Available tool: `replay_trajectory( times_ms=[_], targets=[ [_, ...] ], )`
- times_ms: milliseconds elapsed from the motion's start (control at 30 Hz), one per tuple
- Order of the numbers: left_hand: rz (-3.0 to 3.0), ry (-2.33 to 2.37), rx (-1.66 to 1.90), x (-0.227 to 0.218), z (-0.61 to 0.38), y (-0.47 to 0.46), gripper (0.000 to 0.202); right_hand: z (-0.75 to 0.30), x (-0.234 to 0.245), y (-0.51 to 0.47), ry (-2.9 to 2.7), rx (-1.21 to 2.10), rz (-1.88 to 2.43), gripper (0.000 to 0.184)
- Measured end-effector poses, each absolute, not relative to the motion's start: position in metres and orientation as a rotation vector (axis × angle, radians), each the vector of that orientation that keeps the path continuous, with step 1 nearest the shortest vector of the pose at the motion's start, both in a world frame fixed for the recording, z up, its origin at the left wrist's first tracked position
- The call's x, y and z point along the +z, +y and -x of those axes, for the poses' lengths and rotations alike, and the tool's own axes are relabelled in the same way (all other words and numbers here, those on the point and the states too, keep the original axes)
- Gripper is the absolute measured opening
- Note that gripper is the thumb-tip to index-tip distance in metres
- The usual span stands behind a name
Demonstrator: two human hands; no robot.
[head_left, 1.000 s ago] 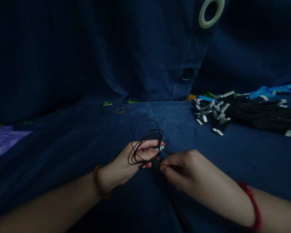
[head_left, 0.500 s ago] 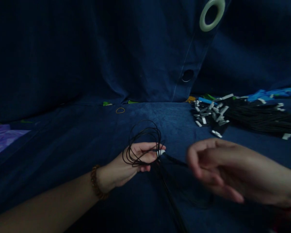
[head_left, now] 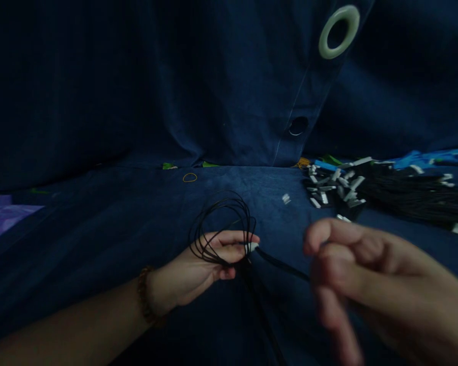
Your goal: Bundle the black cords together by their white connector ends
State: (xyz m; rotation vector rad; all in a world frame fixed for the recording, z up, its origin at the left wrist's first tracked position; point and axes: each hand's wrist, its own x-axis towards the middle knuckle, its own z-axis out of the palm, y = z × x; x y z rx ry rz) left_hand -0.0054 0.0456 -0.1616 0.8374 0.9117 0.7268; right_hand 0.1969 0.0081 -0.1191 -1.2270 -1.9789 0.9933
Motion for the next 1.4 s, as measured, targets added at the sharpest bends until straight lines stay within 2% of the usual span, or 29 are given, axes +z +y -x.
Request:
replay_trajectory(
  times_ms=[33,100,233,433,900,1233,1400],
  targets=[
    [-0.829,0.902,0.717,-0.162,0.006,0.046,0.025,-0.189,-0.123,0.006,-1.942,1.168,1.206,0.028],
    [-0.826,0.885,0.700,-0.163,0.006,0.046,0.024,-0.181,-0.130,0.005,-1.965,1.232,1.245,0.025],
    [-0.843,0.861,0.682,-0.164,0.007,0.046,0.022,-0.181,-0.140,0.006,-2.240,0.778,1.314,0.019],
    [-0.793,0.848,0.662,-0.163,0.008,0.046,0.023,-0.185,-0.144,0.002,-2.367,0.469,1.184,0.017],
    [-0.811,0.850,0.642,-0.163,0.008,0.047,0.021,-0.186,-0.149,0.001,-2.382,0.360,1.142,0.015],
    [-0.976,0.902,0.663,-0.170,0.006,0.046,0.024,-0.183,-0.157,0.001,-2.409,0.057,1.122,0.013],
    [-0.996,0.902,0.671,-0.166,0.002,0.046,0.024,-0.179,-0.158,0.006,-2.394,-0.046,1.071,0.019]
  ],
)
